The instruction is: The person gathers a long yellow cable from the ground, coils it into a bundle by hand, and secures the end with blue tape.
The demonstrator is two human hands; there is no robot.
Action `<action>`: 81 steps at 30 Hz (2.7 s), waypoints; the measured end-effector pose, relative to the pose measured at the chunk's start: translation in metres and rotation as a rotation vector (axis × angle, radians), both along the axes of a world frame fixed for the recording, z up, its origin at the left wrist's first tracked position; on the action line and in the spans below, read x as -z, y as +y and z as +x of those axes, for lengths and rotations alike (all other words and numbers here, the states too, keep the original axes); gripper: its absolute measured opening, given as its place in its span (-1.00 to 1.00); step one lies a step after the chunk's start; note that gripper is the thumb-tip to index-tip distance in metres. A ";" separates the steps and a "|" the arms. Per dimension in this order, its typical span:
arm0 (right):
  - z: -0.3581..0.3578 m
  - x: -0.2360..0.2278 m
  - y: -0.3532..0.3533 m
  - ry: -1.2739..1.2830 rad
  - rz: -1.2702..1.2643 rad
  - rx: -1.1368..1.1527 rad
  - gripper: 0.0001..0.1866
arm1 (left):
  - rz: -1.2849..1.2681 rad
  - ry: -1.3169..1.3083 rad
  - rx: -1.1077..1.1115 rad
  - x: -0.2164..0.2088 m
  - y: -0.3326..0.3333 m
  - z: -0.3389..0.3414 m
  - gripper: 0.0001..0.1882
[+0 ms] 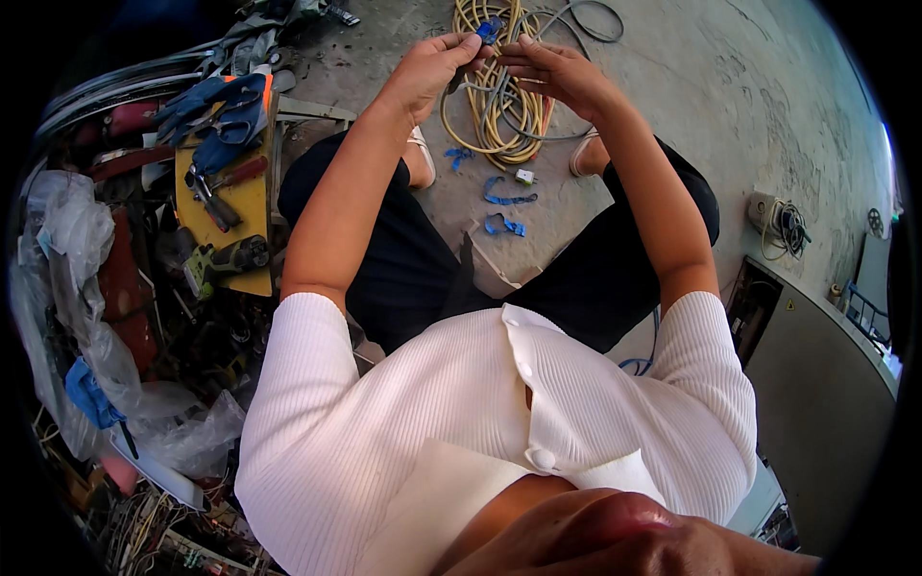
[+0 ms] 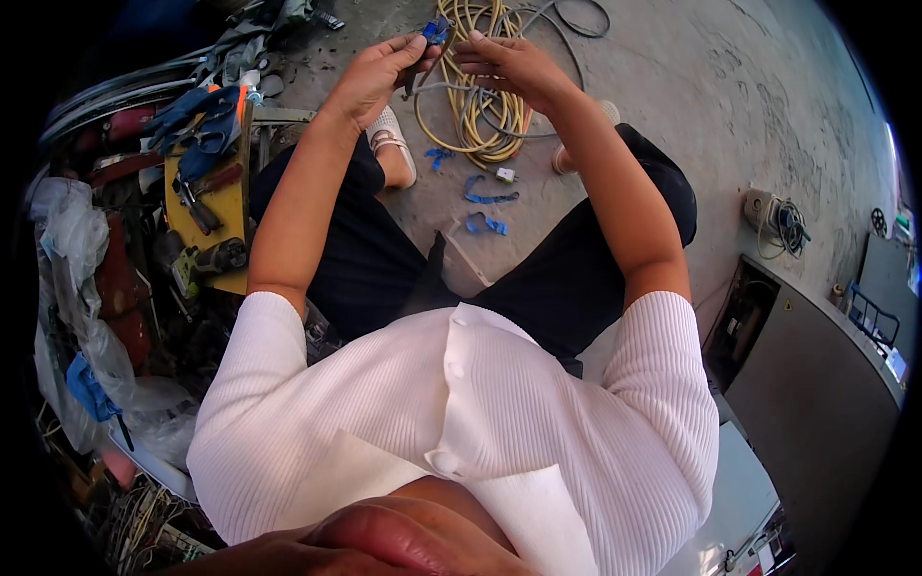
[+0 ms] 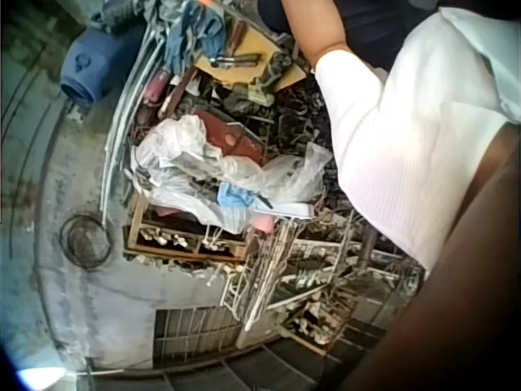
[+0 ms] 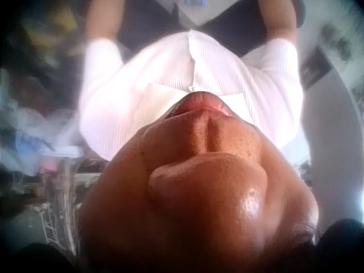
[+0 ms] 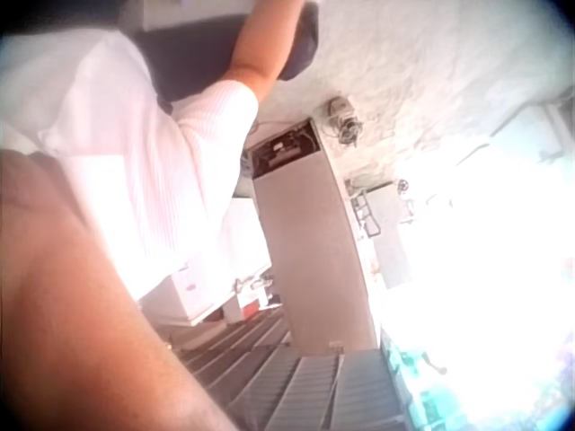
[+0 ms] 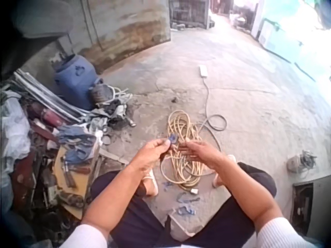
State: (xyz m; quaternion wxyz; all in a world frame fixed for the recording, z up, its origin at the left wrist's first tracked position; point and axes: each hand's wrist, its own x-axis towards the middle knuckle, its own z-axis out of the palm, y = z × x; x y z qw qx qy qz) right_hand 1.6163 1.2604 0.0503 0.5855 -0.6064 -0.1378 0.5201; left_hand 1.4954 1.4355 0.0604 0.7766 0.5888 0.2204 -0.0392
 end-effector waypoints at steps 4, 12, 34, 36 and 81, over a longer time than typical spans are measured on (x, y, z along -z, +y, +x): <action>-0.010 0.005 0.006 0.437 0.199 0.057 -0.67 | -0.104 0.021 0.044 -0.004 -0.006 0.000 -0.70; -0.004 0.007 0.005 0.398 0.156 0.223 -0.80 | 0.091 -0.103 -0.045 -0.004 -0.009 0.001 -0.69; 0.048 0.064 0.005 -0.328 -0.095 0.555 -0.86 | 0.300 -0.195 0.359 0.002 -0.019 0.013 -0.58; 0.047 0.060 0.007 -0.230 -0.033 0.594 -0.85 | 0.316 -0.169 0.343 -0.001 -0.020 0.012 -0.56; 0.022 -0.001 -0.010 -0.462 -0.088 -0.163 -0.74 | 0.810 -0.171 0.255 -0.030 -0.024 -0.003 -0.53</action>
